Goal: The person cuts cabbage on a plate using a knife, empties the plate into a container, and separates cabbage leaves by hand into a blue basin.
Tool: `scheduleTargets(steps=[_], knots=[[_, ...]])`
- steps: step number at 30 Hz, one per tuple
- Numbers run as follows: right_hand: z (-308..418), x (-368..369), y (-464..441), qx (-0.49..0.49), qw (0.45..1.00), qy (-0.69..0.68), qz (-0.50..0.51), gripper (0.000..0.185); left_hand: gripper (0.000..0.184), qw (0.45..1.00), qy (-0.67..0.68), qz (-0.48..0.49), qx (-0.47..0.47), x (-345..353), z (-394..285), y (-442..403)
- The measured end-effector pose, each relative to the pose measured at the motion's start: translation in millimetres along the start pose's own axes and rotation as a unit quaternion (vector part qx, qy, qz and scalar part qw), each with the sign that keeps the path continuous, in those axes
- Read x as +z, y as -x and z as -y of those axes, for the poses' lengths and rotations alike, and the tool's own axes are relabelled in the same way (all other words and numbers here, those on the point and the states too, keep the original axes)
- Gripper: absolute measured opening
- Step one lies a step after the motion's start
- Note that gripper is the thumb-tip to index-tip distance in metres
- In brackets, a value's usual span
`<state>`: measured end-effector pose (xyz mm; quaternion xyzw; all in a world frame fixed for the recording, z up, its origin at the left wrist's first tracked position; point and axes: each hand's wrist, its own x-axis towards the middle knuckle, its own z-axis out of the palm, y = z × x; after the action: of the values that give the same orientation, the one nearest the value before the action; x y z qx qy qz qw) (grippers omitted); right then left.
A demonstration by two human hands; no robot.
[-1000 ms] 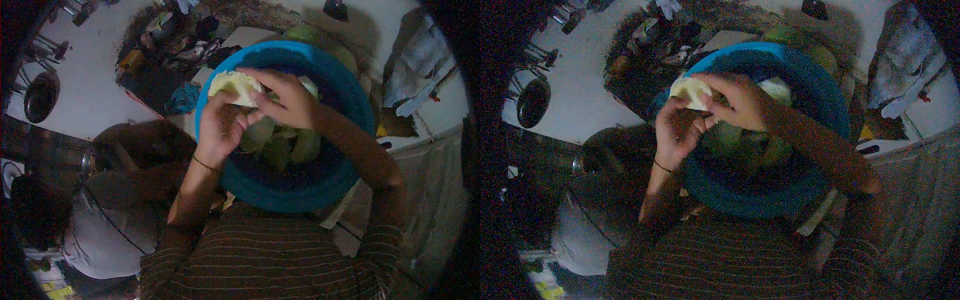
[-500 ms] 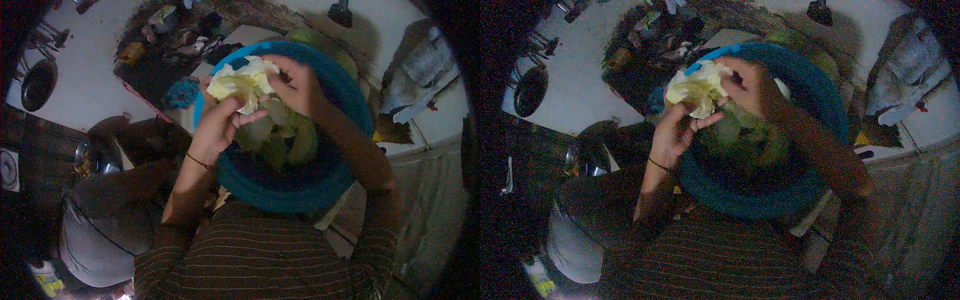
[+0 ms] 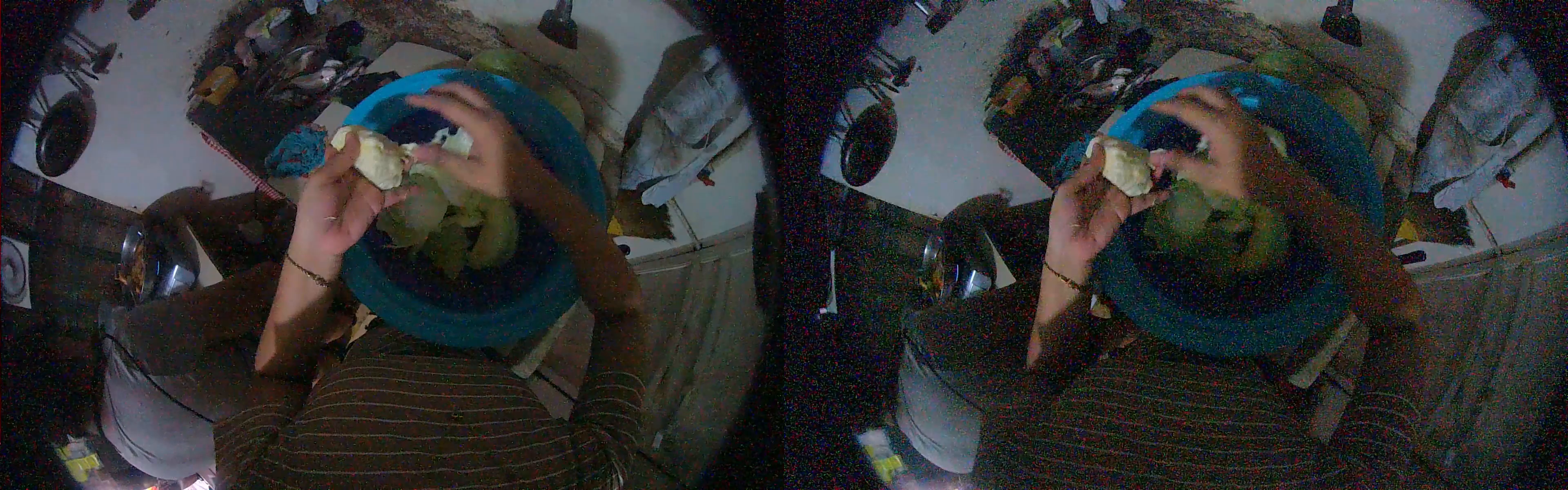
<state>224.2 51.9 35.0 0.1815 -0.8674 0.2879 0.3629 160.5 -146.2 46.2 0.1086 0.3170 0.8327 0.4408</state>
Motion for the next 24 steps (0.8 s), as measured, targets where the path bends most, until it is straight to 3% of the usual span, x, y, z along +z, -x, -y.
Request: scheduleTargets(steps=[4, 6, 7, 9, 10, 12, 15, 18, 21, 24], knots=[[27, 5, 1, 0.014, 0.995, -0.091, 0.039, 0.052, 0.026, 0.993, -0.079, -0.061, 0.065, 8, 12, -7], [23, 7, 5, 0.029, 0.997, -0.066, 0.029, 0.05, 0.027, 0.996, -0.075, -0.029, 0.037, -2, 7, -7], [23, 5, 7, 0.029, 0.997, -0.066, 0.03, 0.05, 0.026, 0.996, -0.065, 0.061, -0.019, -8, 2, -11], [22, 1, 11, 0.059, 0.989, -0.13, 0.028, 0.047, 0.025, 0.984, -0.053, 0.15, -0.073, -13, 8, -15], [20, -2, 12, 0.06, 0.989, -0.131, 0.03, 0.047, 0.027, 0.995, -0.095, 0.037, -0.012, 14, 17, -11], [16, -9, 13, 0.067, 0.983, -0.16, 0.058, 0.044, 0.028, 0.986, -0.136, -0.078, 0.049, 38, 27, -7], [9, 0, 18, 0.023, 0.984, -0.178, -0.012, 0.045, 0.033, 0.974, -0.181, -0.107, 0.086, 43, 31, -7], [11, 3, 21, 0.027, 0.991, -0.129, -0.021, 0.047, 0.036, 0.952, -0.279, -0.106, 0.068, 40, 31, -7], [13, 5, 24, 0.03, 0.996, -0.081, -0.015, 0.047, 0.039, 0.944, -0.269, -0.15, 0.115, 44, 39, -10], [10, 7, 27, 0.047, 0.997, -0.06, -0.024, 0.037, 0.044, 0.94, -0.308, -0.142, 0.033, 34, 38, -15]])
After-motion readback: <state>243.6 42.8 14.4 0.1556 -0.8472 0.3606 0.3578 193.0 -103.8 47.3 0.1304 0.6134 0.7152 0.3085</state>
